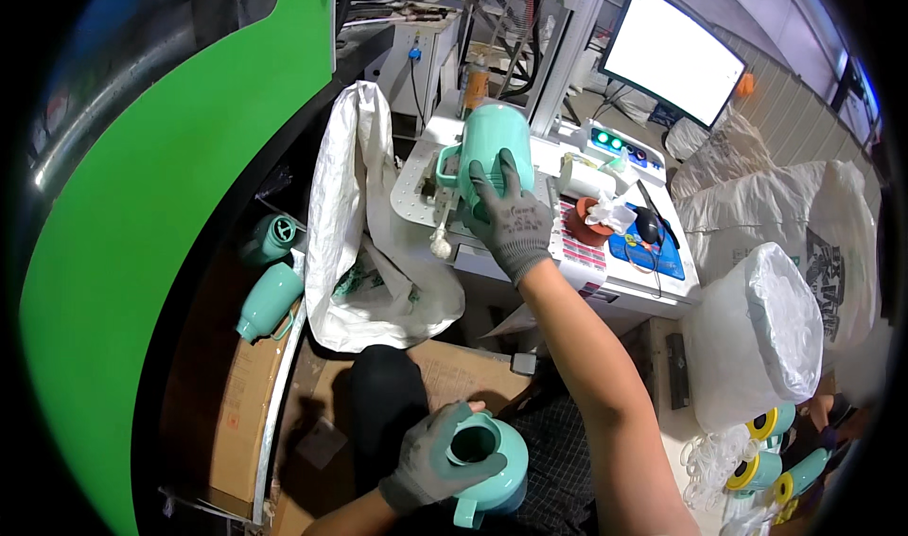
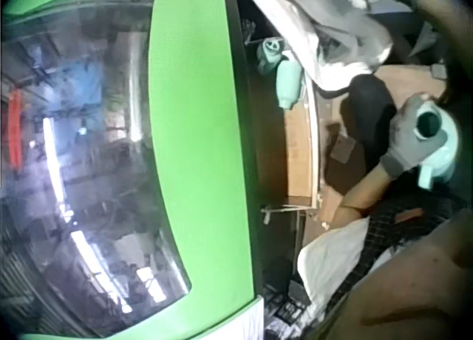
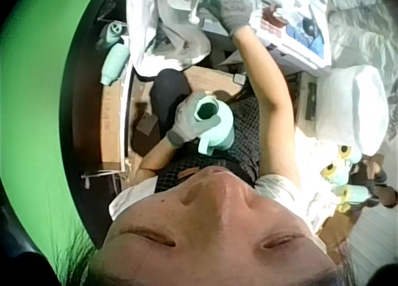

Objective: The person assembles teal water bottles by hand, inserting clear plastic rings into the necks and screwing on yellow caps. The person handles the bottles one at a time, placing the finished units into a white bag.

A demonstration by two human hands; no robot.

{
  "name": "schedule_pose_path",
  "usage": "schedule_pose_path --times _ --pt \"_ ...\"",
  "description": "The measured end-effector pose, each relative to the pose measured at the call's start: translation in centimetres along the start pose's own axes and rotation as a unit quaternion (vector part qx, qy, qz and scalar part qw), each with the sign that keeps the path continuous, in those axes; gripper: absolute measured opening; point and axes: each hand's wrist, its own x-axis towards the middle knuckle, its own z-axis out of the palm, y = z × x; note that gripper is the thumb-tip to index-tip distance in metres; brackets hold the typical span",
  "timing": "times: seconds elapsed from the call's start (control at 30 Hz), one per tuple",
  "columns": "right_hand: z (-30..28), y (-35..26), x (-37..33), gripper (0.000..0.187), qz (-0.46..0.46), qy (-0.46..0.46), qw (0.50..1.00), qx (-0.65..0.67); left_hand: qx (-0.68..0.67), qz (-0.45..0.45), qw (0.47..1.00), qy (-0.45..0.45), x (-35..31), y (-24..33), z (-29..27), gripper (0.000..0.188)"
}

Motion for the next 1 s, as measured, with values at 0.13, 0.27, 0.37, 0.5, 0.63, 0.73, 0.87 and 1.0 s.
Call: schedule_pose_path --times 0.13,0.27,0.37,0.5,0.63,0.73,0.87,1.0 --pt "2.0 0.0 2.0 0.084 0.019 -0.07 0.997 -0.029 0.049 0.002 0.999 -0.019 0.8 0.1 -2.1 0.07" --pt "4.1 2.3 -0.2 0.078 0.009 0.025 0.999 0.017 0.075 0.04 0.994 -0.063 1.6 0.2 -1.0 0.069" --pt "3.2 -2.1 -0.6 0.076 0.048 -0.077 0.993 0.079 0.115 0.116 0.985 -0.05 1.4 0.3 -1.9 0.068" --pt "-3.7 0.2 -14.0 0.069 -0.017 0.117 0.967 0.228 0.022 -0.026 0.999 -0.005 1.0 -1.4 -0.8 0.066" --pt "-9.9 6.7 -34.8 0.056 0.16 0.05 0.97 0.176 0.133 0.012 0.977 -0.165 4.0 -0.5 -2.9 0.062" --pt "-16.3 7.4 -47.7 0.039 0.404 0.081 0.908 0.072 0.227 0.08 0.943 -0.229 5.3 -0.2 -3.6 0.052" --pt "-22.0 7.1 -57.3 0.031 0.639 0.1 0.762 0.029 0.234 0.09 0.952 -0.174 5.7 -1.3 -2.9 0.037" --pt "-28.0 8.3 -67.0 0.045 0.568 0.139 0.789 -0.191 0.053 -0.105 0.99 -0.079 6.9 -4.9 -4.9 0.056"
